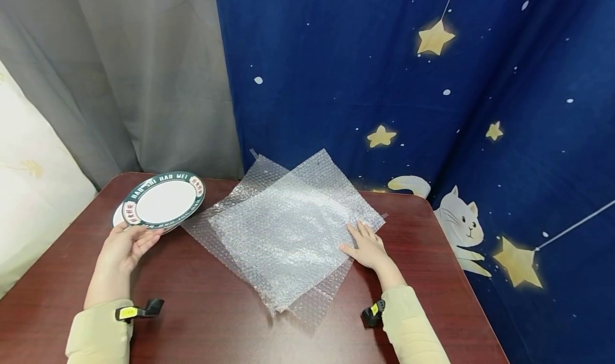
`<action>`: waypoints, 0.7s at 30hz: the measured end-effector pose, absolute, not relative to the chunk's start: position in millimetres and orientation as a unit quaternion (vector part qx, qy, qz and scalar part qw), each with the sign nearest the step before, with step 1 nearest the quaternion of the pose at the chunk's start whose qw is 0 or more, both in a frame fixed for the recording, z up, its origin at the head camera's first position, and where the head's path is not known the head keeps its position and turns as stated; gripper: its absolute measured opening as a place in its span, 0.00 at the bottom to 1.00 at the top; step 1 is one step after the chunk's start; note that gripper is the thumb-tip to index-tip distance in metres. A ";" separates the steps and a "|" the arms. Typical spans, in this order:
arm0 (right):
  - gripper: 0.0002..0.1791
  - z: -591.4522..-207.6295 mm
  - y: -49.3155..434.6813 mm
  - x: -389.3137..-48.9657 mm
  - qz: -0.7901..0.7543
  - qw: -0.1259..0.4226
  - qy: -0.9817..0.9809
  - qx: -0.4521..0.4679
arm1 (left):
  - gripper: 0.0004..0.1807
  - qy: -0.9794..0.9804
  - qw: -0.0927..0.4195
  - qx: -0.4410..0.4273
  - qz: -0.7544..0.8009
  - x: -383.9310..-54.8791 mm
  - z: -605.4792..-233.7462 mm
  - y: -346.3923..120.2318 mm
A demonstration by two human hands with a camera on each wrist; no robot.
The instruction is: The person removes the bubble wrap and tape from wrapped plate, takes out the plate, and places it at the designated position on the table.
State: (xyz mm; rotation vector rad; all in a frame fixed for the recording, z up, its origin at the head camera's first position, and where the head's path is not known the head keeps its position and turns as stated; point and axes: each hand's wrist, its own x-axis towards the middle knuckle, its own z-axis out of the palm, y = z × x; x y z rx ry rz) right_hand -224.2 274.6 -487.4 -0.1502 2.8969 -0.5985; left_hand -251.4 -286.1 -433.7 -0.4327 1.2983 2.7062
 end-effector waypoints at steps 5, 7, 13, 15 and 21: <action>0.44 -487.3 274.6 -223.4 -0.205 0.088 0.973 -0.052 | 0.34 0.427 0.050 -0.164 0.888 -251.5 -433.9 -290.1; 0.44 -487.4 274.8 -223.2 -0.206 0.087 0.973 -0.052 | 0.41 0.426 0.051 -0.173 0.886 -251.5 -433.6 -290.8; 0.44 -487.7 275.5 -223.6 -0.207 0.089 0.973 -0.051 | 0.43 0.424 0.046 -0.191 0.884 -250.9 -436.0 -292.8; 0.44 -487.6 275.5 -223.9 -0.207 0.089 0.973 -0.051 | 0.42 0.423 0.039 -0.199 0.883 -250.9 -437.5 -293.5; 0.44 -487.1 274.6 -224.1 -0.208 0.089 0.973 -0.052 | 0.26 0.413 0.021 -0.214 0.885 -251.0 -441.8 -297.1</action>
